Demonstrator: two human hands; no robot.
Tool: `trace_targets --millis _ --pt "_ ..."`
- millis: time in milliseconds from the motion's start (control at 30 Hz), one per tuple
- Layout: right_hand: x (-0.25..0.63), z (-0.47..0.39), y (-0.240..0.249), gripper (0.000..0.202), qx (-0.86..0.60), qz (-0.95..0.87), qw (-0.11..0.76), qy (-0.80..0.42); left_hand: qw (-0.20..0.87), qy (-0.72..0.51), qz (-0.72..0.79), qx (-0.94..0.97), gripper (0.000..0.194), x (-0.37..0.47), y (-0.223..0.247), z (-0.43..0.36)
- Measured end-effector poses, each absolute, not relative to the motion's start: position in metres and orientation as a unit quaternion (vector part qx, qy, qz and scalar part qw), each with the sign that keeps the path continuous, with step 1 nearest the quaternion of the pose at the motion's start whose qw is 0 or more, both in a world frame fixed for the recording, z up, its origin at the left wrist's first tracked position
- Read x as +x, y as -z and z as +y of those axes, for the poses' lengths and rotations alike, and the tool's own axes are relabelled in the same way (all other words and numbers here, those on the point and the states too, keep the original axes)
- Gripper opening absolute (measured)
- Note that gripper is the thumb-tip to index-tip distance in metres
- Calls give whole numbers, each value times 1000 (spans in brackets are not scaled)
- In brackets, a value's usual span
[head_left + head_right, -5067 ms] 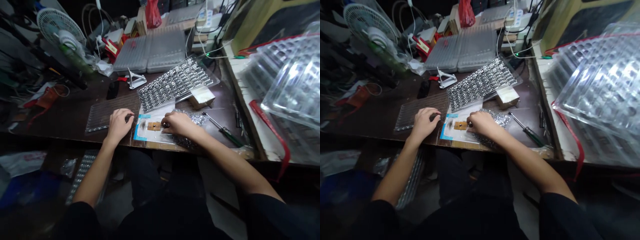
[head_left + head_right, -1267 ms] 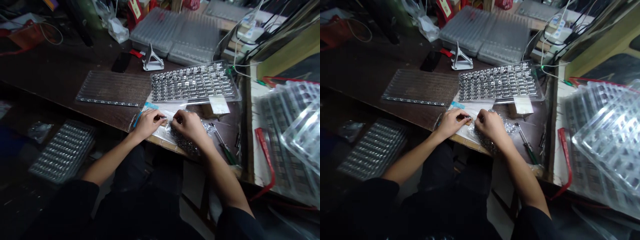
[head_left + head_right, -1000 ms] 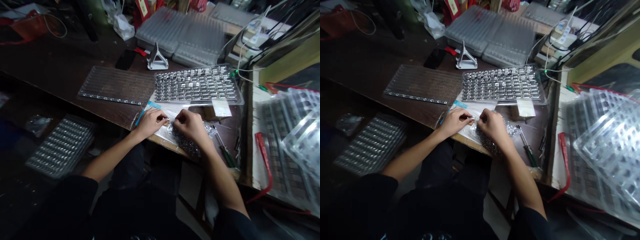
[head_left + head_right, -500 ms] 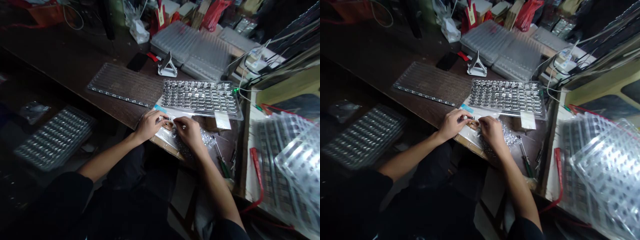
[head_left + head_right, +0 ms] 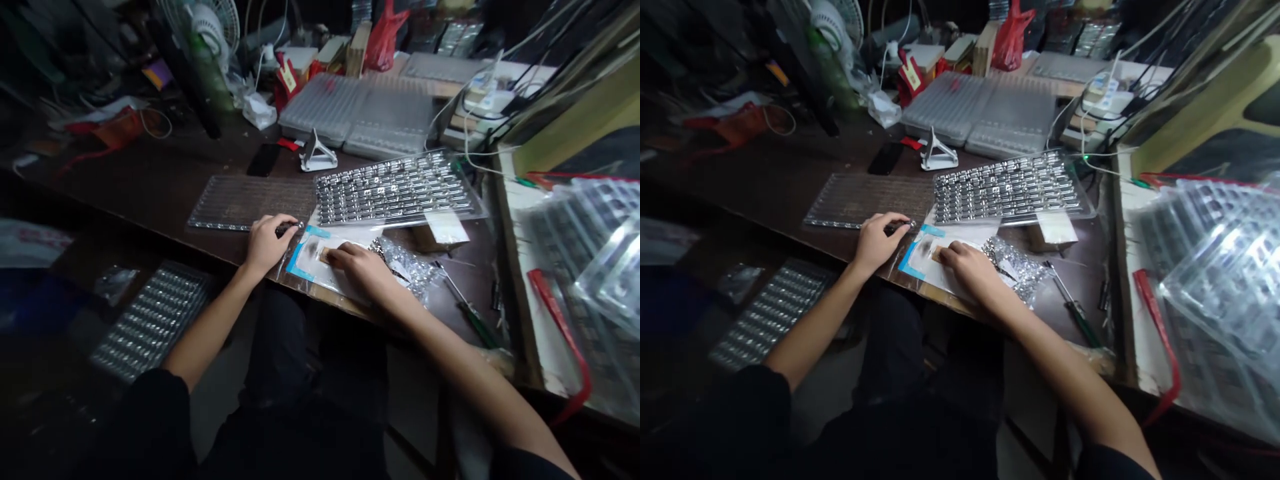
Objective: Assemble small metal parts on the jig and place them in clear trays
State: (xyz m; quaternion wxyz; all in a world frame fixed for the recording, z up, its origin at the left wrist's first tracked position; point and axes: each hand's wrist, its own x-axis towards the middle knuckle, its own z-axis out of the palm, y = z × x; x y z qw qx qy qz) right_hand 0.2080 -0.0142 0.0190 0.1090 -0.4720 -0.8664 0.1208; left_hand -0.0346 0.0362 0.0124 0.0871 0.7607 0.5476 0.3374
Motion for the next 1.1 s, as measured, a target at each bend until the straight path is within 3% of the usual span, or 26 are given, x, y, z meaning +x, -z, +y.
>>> trace_targets --millis 200,567,767,1100 --pt "224 -14 -22 31 -481 -841 211 -131 88 -269 512 811 9 -30 -14 53" --pt "239 -18 -29 22 -555 -814 113 -129 16 -175 536 826 12 -44 -25 49" --pt "237 -20 -29 22 -593 -792 79 -123 24 -185 499 846 15 -12 -29 61" --pt "249 -17 -41 24 -597 -770 99 -204 43 -217 482 848 4 24 -18 80"
